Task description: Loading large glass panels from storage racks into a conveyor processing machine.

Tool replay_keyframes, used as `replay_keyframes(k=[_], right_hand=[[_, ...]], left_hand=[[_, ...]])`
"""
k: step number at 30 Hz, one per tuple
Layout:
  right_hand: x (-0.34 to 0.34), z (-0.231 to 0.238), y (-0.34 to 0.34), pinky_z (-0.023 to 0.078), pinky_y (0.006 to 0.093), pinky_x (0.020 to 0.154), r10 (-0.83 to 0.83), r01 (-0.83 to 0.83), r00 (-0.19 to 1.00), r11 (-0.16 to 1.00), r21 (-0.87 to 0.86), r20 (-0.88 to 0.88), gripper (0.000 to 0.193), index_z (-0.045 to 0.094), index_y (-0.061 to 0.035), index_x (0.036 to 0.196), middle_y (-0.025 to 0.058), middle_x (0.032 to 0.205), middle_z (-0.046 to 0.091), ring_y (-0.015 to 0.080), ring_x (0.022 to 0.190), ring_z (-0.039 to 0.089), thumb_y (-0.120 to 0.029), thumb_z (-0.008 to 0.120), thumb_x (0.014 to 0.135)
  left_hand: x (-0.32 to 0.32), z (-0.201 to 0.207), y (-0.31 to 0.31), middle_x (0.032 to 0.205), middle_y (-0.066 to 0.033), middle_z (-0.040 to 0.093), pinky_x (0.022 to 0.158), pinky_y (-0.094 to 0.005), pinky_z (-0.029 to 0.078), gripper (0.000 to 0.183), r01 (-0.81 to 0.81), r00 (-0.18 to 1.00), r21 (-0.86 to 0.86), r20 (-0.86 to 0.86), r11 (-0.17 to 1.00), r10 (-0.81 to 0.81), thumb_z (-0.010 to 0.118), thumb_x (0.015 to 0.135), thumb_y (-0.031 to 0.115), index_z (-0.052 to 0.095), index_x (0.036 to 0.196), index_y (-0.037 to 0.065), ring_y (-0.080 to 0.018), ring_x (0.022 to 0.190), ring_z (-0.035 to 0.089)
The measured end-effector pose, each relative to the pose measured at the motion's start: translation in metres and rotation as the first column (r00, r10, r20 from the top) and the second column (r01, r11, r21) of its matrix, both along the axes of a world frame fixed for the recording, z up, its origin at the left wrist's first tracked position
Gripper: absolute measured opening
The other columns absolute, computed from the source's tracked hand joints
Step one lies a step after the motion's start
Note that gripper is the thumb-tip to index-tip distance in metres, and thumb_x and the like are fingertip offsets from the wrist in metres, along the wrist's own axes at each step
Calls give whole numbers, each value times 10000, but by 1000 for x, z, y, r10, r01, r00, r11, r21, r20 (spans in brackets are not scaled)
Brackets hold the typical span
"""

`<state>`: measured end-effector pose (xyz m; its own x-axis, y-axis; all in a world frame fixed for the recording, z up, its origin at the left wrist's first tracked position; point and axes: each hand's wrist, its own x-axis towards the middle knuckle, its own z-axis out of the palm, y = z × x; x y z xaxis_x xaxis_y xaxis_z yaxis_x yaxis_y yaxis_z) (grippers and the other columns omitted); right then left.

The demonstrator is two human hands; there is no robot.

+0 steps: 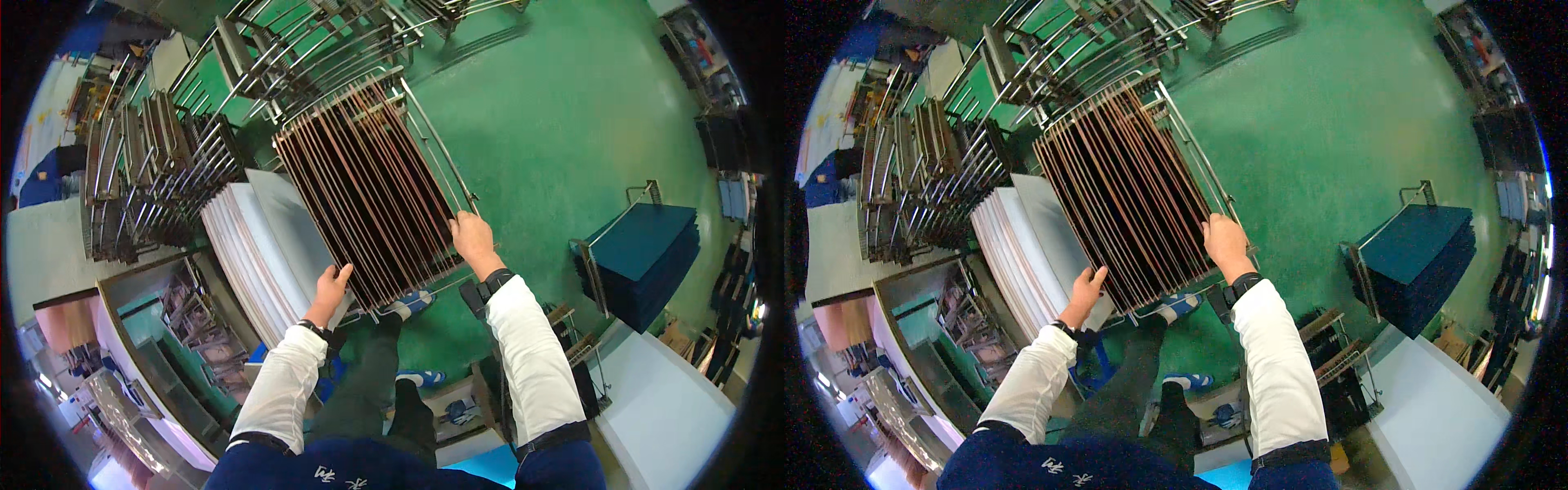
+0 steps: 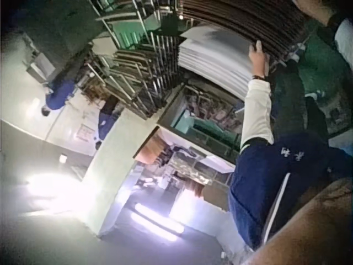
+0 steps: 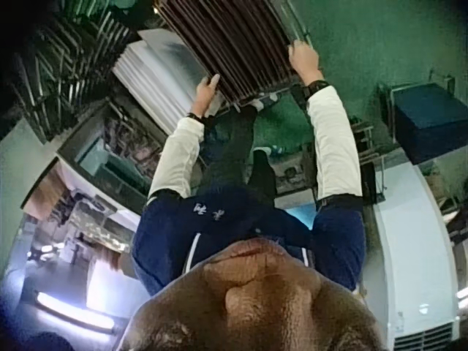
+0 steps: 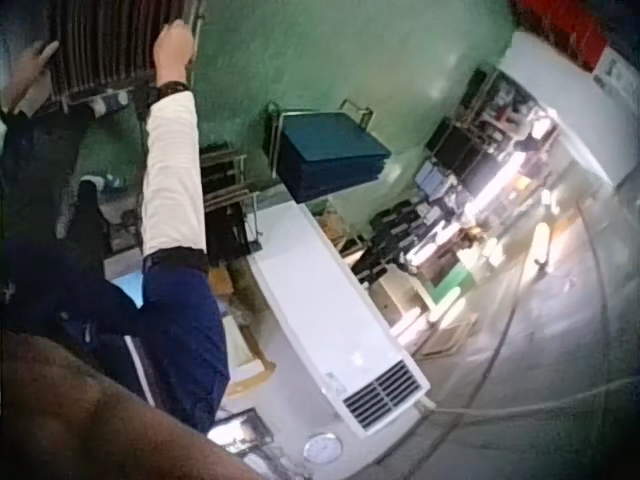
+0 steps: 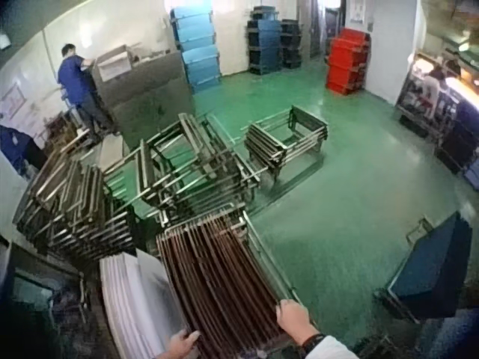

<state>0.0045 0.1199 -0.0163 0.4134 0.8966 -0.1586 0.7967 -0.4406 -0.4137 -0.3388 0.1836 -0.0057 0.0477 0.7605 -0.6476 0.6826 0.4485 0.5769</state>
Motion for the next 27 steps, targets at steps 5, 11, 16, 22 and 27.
replay_keyframes(k=[5, 11, 16, 22, 27], right_hand=[[4, 19, 9, 536, 462, 629, 30, -30, 1000, 983, -180, 0, 108, 663, -42, 760, 190, 760, 673, 357, 699, 672, -107, 578, 757], [-1, 84, 4, 533, 441, 645, 98, -101, 995, 989, 112, 30, 106, 629, -36, 769, 159, 787, 665, 330, 740, 667, -102, 546, 768], [8, 117, -11, 528, 437, 639, 44, -55, 995, 992, 115, 91, 86, 608, -32, 757, 143, 731, 631, 329, 705, 647, -104, 563, 770], [5, 75, -15, 517, 481, 703, -55, 58, 998, 994, 91, -38, 232, 642, -40, 807, 167, 826, 665, 369, 788, 653, -251, 581, 882], [0, 36, -13, 490, 489, 738, -121, 140, 977, 985, 99, -175, 314, 626, -23, 810, 193, 855, 653, 387, 853, 628, -333, 623, 860]], left_hand=[[-1, -2, -2, 821, -19, 591, 574, -275, 435, 359, -87, 970, -90, 217, 992, 105, 664, 905, 322, 620, 1038, -8, -101, 663, 503], [0, -6, 4, 812, -33, 569, 542, -289, 419, 464, -69, 991, -201, 96, 977, 90, 647, 907, 393, 583, 1089, -30, -112, 681, 508], [5, 3, 7, 733, -24, 541, 488, -295, 407, 452, 29, 989, -209, 146, 977, 2, 657, 895, 429, 599, 1000, -6, -119, 585, 494], [5, -5, 10, 713, -37, 548, 475, -308, 442, 525, 25, 1000, -203, -9, 979, -28, 646, 885, 481, 620, 989, -33, -139, 574, 528], [-5, -14, 7, 794, -45, 551, 590, -321, 503, 535, -48, 999, -226, -24, 973, 43, 622, 882, 537, 580, 1059, 34, -168, 667, 562]])
